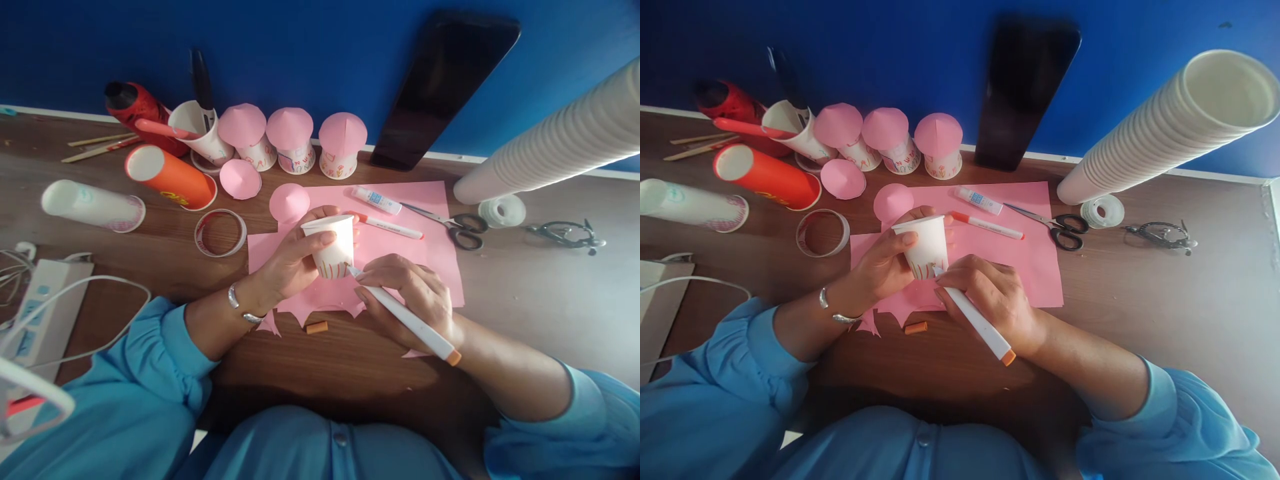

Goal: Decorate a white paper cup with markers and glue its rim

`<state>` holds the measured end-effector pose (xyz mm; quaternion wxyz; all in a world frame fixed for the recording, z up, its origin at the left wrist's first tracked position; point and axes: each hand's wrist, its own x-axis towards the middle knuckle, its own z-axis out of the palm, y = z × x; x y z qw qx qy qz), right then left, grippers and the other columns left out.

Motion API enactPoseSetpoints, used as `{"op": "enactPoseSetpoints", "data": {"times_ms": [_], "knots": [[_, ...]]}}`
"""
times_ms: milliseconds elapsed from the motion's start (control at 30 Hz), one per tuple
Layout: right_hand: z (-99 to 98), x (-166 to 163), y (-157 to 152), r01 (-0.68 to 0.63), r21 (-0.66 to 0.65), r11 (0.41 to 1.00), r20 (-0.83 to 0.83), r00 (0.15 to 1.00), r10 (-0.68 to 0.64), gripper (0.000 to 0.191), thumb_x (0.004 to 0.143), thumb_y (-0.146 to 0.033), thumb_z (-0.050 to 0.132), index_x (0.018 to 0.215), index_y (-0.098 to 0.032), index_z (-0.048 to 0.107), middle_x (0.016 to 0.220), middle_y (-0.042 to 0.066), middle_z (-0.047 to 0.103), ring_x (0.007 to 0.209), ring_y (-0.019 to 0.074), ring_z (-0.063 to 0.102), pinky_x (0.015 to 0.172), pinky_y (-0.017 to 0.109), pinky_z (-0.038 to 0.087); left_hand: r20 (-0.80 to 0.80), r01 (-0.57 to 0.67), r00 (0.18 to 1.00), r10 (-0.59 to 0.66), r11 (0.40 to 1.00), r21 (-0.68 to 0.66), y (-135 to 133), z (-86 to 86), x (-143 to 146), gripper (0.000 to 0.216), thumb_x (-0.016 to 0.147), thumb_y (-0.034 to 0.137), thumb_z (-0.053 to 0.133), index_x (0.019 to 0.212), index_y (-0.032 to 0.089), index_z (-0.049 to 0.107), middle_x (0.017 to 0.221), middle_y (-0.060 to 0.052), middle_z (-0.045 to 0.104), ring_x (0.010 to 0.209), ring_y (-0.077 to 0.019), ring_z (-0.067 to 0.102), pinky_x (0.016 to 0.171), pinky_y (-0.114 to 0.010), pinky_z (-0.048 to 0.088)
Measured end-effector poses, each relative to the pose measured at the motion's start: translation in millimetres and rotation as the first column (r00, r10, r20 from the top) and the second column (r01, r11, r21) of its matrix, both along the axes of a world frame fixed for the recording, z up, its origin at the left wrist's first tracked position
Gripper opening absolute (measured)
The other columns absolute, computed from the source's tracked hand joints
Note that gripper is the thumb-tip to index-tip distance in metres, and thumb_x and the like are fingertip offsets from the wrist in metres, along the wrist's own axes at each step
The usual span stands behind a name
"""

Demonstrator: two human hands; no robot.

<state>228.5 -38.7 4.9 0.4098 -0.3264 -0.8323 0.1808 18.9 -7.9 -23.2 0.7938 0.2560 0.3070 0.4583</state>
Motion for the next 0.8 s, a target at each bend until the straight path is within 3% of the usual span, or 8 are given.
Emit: {"op": "enactPoseSetpoints", "data": {"times_ms": [800], "knots": [[-2.0, -0.5, 0.2, 0.009, -0.004, 1.0, 0.006, 1.0, -0.009, 0.008, 0.102, -0.014, 0.069, 0.105, -0.02, 0.065, 0.085, 0.002, 0.075, 0.072, 0.0152, 0.077, 0.062, 0.025, 0.063, 0.023, -0.011, 1.0, 0.011, 1.0, 0.007, -1.2, -0.8, 1.3, 0.04, 0.081, 0.036, 0.092, 0.11, 0.022, 0.069, 0.106, -0.003, 0.074, 0.085, -0.016, 0.069, 0.068, -0.027, 0.057]]}}
